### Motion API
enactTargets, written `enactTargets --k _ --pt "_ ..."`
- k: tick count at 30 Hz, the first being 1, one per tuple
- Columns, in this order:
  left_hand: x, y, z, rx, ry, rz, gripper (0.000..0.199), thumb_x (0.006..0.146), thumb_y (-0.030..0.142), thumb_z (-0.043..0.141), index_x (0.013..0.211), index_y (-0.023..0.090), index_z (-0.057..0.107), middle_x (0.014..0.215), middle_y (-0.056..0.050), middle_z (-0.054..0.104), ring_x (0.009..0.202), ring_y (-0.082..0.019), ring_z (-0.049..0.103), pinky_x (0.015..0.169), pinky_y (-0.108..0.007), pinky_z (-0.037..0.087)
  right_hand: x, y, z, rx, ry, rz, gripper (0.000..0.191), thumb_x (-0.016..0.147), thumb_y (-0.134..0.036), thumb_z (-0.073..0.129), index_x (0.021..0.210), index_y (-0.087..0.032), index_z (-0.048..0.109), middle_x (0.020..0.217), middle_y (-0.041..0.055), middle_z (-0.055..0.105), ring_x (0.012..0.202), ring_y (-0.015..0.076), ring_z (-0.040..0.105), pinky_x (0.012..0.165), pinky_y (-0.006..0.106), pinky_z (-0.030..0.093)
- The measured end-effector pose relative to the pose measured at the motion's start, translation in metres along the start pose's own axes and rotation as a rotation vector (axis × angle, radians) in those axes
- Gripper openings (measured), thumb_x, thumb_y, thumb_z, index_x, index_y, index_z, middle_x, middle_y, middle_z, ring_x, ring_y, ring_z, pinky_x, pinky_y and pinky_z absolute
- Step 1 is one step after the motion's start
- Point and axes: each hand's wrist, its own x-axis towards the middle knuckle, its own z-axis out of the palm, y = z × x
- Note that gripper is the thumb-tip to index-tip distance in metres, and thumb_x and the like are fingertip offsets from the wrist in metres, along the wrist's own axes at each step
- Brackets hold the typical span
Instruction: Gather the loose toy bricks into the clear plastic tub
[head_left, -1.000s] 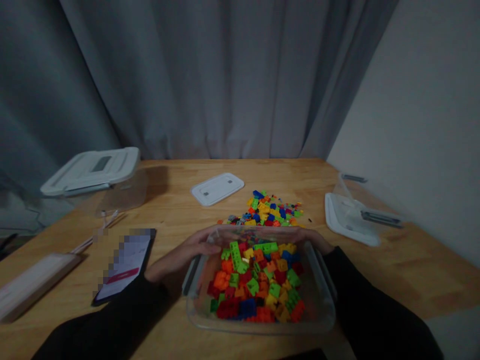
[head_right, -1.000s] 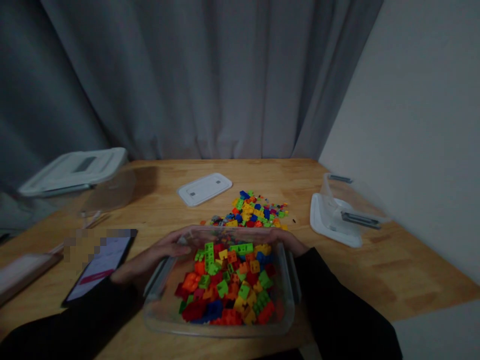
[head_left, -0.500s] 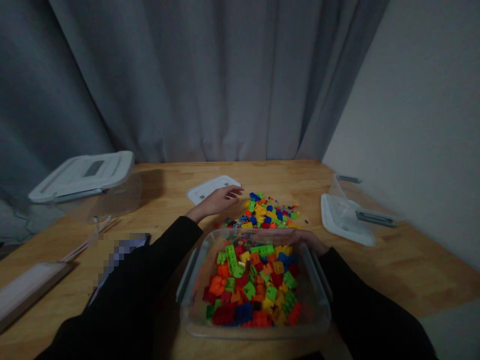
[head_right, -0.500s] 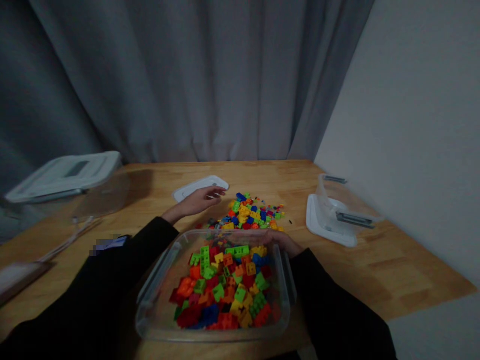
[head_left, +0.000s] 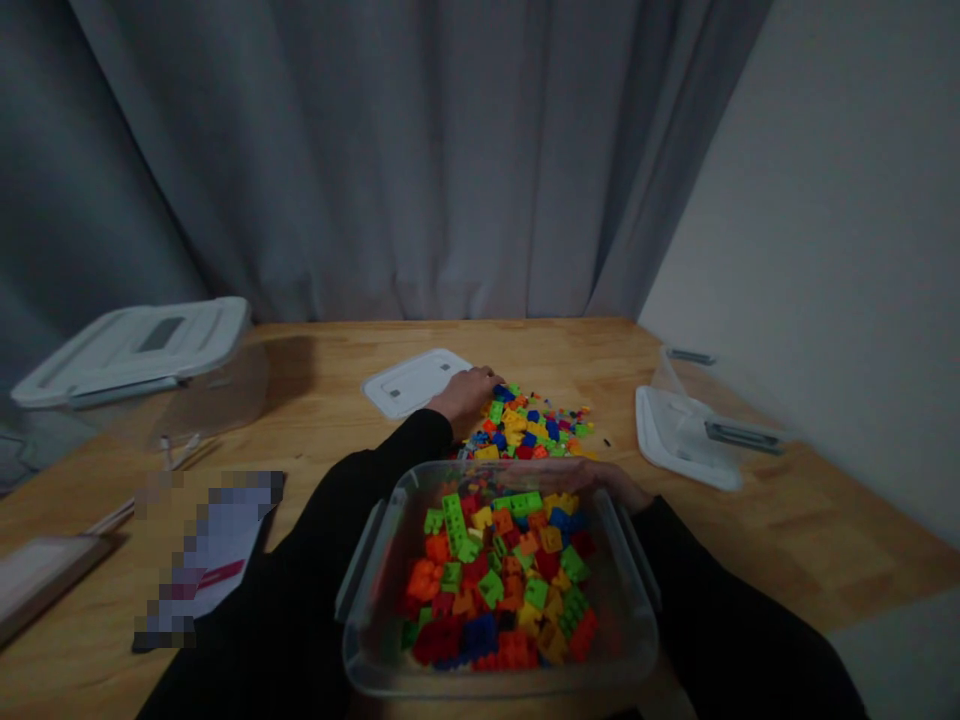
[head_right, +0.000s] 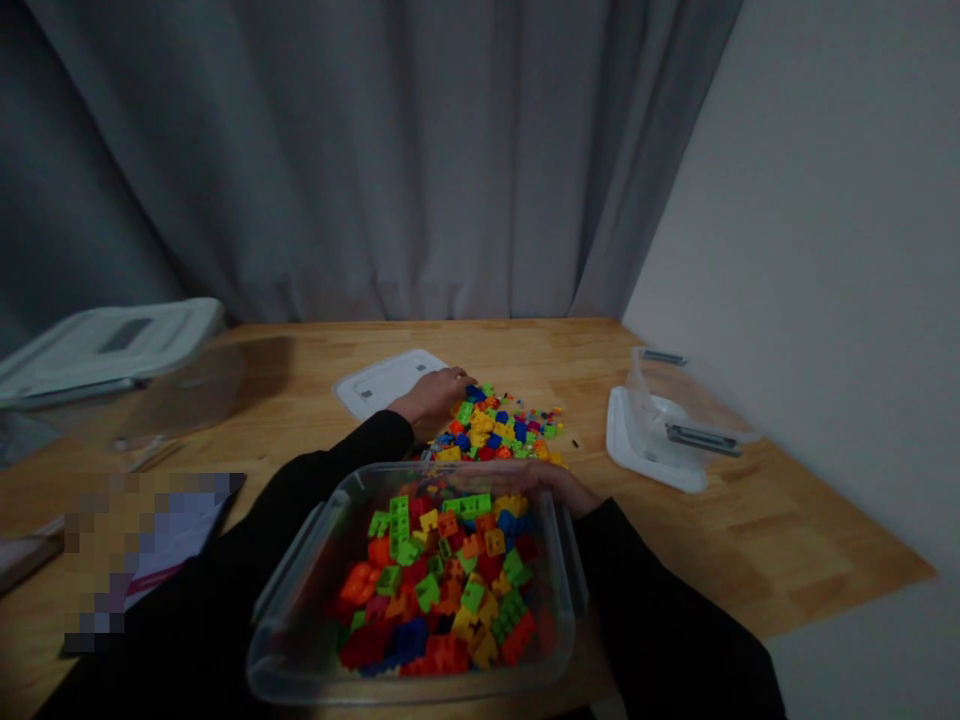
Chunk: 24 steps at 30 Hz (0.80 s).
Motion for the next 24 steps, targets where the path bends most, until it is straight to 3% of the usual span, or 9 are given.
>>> enactTargets --k 5,9,13,17,24 --pt "0.006 -0.001 0.004 0.059 -0.032 0.015 0.035 0.097 0.035 0.063 0.128 0.018 0.062 0.132 -0.011 0.064 0.114 -0.026 0.065 0.096 -0.049 0.056 0.001 0.001 -0.004 -0.069 -0.068 -0.025 0.055 0.081 -0.044 0.058 0.131 -0.026 0.073 0.143 0.0001 0.065 0.142 0.0306 0.050 0.124 0.042 0.032" --pt "0.008 -0.003 0.004 0.094 -0.046 0.005 0.035 0.097 0.035 0.063 0.127 0.017 0.062 0.130 -0.011 0.065 0.111 -0.025 0.066 0.094 -0.048 0.057 0.001 -0.002 -0.002 -0.094 -0.017 -0.010 0.054 0.077 -0.052 0.065 0.123 -0.026 0.077 0.137 0.0017 0.069 0.139 0.0329 0.054 0.122 0.045 0.035" --pt "0.003 -0.005 0.001 0.124 -0.045 -0.011 0.036 0.097 0.036 0.063 0.127 0.017 0.062 0.130 -0.011 0.064 0.111 -0.025 0.066 0.093 -0.048 0.057 0.002 -0.003 0.000 -0.022 -0.021 0.011 0.054 0.077 -0.053 0.063 0.123 -0.026 0.077 0.141 0.0005 0.067 0.144 0.0321 0.048 0.126 0.044 0.027" --pt "-0.003 -0.009 -0.008 0.143 -0.046 -0.041 0.036 0.097 0.036 0.063 0.127 0.017 0.062 0.129 -0.011 0.065 0.110 -0.025 0.066 0.093 -0.048 0.058 0.004 -0.004 0.003 0.061 -0.081 0.067 0.056 0.068 -0.047 0.069 0.119 -0.025 0.078 0.137 0.0013 0.070 0.144 0.0344 0.047 0.126 0.044 0.027" --pt "-0.018 -0.008 -0.037 0.114 -0.004 -0.088 0.032 0.097 0.037 0.062 0.122 0.017 0.065 0.123 -0.010 0.068 0.107 -0.024 0.067 0.093 -0.047 0.057 0.000 -0.002 0.010 0.107 -0.037 0.043 0.057 0.070 -0.035 0.059 0.123 -0.024 0.076 0.140 0.0017 0.067 0.144 0.0320 0.047 0.126 0.044 0.028"
